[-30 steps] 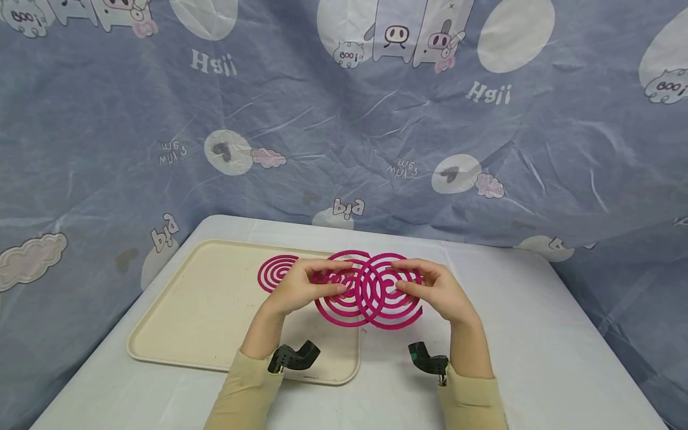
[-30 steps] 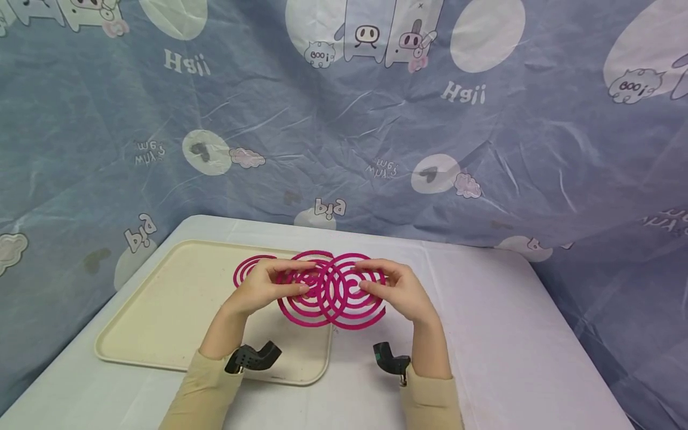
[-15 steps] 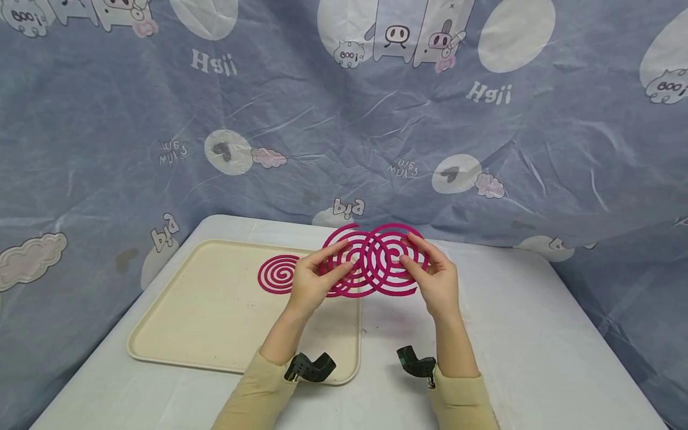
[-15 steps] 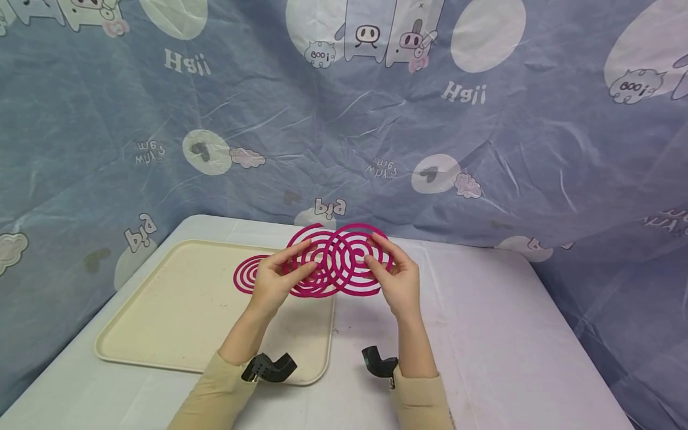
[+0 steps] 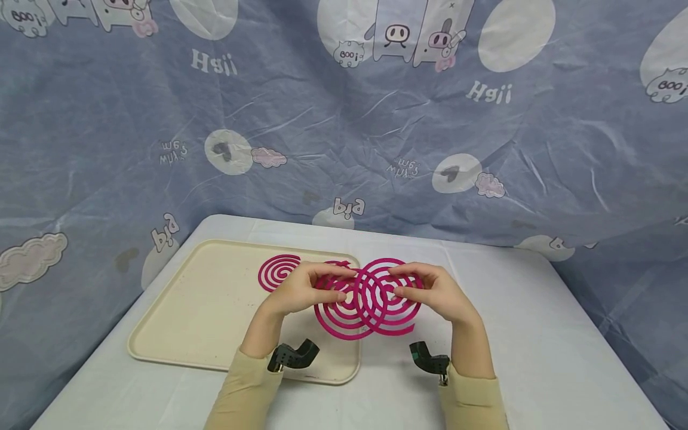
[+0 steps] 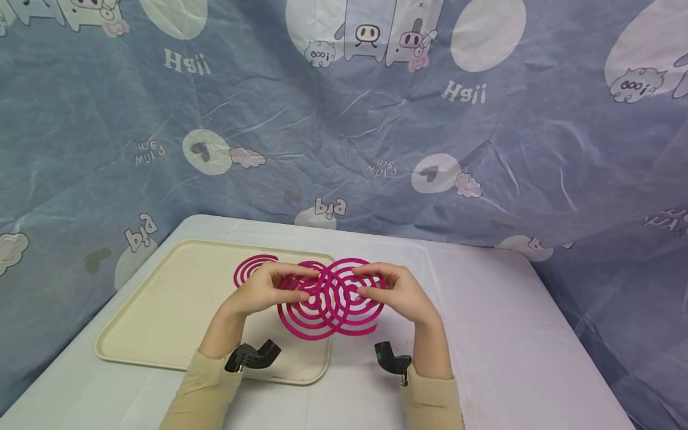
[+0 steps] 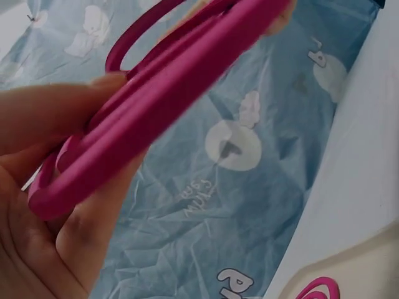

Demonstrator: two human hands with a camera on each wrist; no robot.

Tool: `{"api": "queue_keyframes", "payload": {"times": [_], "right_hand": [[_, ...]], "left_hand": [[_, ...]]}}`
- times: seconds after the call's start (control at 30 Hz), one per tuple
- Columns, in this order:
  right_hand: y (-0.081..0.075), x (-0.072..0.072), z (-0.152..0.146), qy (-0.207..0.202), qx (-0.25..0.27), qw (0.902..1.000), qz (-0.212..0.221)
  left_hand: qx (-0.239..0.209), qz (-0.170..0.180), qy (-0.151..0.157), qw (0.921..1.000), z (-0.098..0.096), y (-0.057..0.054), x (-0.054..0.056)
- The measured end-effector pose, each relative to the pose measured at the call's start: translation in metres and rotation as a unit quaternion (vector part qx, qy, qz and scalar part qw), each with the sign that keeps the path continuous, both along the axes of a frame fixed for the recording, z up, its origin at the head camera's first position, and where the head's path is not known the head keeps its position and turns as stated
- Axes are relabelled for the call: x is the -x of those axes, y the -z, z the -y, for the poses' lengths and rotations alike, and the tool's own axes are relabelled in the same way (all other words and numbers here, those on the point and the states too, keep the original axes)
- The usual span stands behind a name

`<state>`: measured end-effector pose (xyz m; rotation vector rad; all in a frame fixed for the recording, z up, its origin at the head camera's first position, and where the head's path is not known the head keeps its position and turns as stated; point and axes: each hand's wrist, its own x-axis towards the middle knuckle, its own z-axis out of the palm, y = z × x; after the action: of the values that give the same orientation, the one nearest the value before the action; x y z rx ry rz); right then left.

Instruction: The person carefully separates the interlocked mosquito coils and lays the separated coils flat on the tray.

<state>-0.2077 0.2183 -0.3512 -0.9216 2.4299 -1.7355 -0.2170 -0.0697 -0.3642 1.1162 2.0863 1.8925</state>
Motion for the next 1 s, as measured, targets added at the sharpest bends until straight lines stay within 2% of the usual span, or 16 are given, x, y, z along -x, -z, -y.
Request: {"api": "queue_keyframes", "payload": {"times": [0.2, 0.37, 0.47, 0.53, 0.63, 0.7, 0.77, 0.83, 0.93, 1.0], "right_hand": [[0.0, 0.001, 0.008, 0.059, 0.055, 0.9967, -0.011], [-0.001, 0.0, 0.014, 0.107, 0.125, 0.9862, -0.019], [-0.002, 0.0, 0.019, 0.136, 0.172, 0.9752, -0.026], [-0.002, 0.0, 0.023, 0.161, 0.204, 0.965, -0.035], [-0.001, 0.001, 0.03, 0.201, 0.242, 0.9479, -0.052], [0.0, 0.001, 0.032, 0.213, 0.247, 0.9433, -0.061], [-0.001, 0.001, 0.032, 0.202, 0.241, 0.9475, -0.058], [-0.002, 0.0, 0.027, 0.166, 0.218, 0.9609, -0.043], [-0.004, -0.001, 0.016, 0.08, 0.165, 0.983, -0.005], [-0.003, -0.002, 0.008, 0.021, 0.117, 0.9928, 0.018]], "left_hand": [[-0.051, -0.002, -0.054, 0.9972, -0.008, 0.0, 0.001], [-0.084, 0.0, -0.118, 0.9895, -0.013, -0.001, 0.0], [-0.117, 0.016, -0.16, 0.9802, -0.018, -0.002, -0.002], [-0.145, 0.019, -0.19, 0.9708, -0.022, -0.002, -0.002], [-0.183, 0.002, -0.236, 0.9544, -0.029, -0.001, -0.002], [-0.195, -0.011, -0.248, 0.9487, -0.031, -0.001, -0.002], [-0.198, -0.014, -0.229, 0.953, -0.029, -0.001, -0.002], [-0.184, -0.005, -0.181, 0.9661, -0.023, -0.002, -0.001], [-0.128, 0.01, -0.09, 0.9876, -0.012, -0.002, -0.001], [-0.076, 0.007, -0.039, 0.9963, -0.006, -0.002, -0.001]]}}
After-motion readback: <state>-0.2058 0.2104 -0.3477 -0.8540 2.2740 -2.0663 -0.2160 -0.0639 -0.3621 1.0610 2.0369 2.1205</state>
